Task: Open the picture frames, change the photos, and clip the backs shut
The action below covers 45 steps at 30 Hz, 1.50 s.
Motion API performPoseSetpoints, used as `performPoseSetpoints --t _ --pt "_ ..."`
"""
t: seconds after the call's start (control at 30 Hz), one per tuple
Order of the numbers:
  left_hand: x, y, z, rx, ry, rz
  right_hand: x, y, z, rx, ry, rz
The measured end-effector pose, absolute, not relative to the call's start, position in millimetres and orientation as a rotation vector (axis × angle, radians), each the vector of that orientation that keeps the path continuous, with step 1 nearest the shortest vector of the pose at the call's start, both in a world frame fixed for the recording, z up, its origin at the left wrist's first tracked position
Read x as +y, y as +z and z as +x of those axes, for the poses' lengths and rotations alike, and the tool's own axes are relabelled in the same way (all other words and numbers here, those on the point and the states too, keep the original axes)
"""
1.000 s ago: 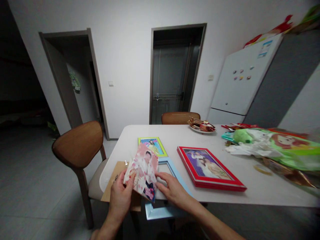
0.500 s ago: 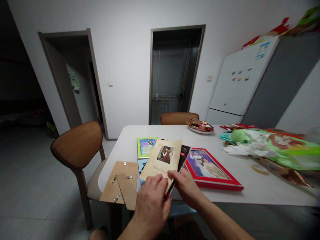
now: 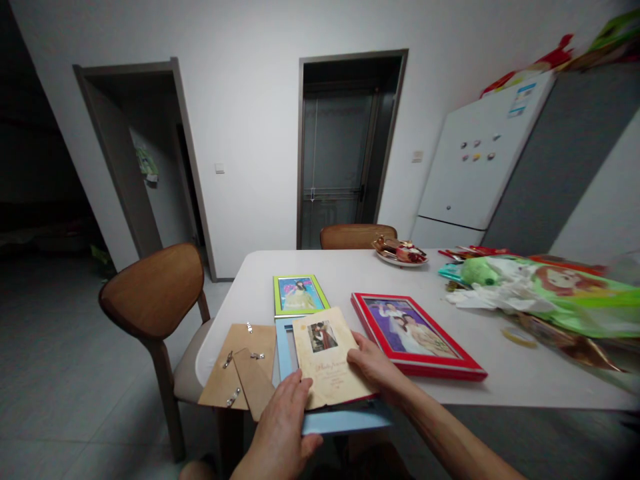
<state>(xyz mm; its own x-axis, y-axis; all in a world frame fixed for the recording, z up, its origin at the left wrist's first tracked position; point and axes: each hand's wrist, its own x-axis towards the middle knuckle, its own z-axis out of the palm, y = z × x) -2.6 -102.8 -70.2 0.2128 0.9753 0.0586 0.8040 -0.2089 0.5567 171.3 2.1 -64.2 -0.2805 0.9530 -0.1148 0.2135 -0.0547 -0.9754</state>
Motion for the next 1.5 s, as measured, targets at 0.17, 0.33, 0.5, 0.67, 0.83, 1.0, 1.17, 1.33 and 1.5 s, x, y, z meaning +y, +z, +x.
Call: performPoseSetpoints --t 0.17,0.33,0.5,0.67,0.83,1.0,1.17,1.33,1.5 --pt "-100 -69 -9 1.647 0.534 2.100 7 -68 166 -1.779 1.215 -1.312" --pt "-98 -67 -14 1.618 0.565 2.108 9 -67 173 -1.812 1.247 -1.343" --pt "-98 -64 -15 1.596 0.557 2.106 5 -68 171 -1.838 1.282 -1.308" --pt "-98 -67 -14 1.603 0.573 2.101 4 -63 165 -2.082 0.706 -1.441" --pt "-99 -68 -15 1.583 0.604 2.125 0 -64 161 -2.111 0.510 -1.552" --pt "-98 -69 -13 1.583 0.610 2.104 -8 -73 161 -2.227 0.157 -1.680" --pt "-99 -70 -13 1.555 0.637 2.086 -11 -82 161 -2.273 0.113 -1.739" --pt "-103 -65 -51 1.736 0.637 2.053 -10 -77 162 -2.280 0.140 -1.689" --pt "-100 -72 -99 2.176 0.375 1.972 -10 -69 146 -2.374 0.132 -1.464"
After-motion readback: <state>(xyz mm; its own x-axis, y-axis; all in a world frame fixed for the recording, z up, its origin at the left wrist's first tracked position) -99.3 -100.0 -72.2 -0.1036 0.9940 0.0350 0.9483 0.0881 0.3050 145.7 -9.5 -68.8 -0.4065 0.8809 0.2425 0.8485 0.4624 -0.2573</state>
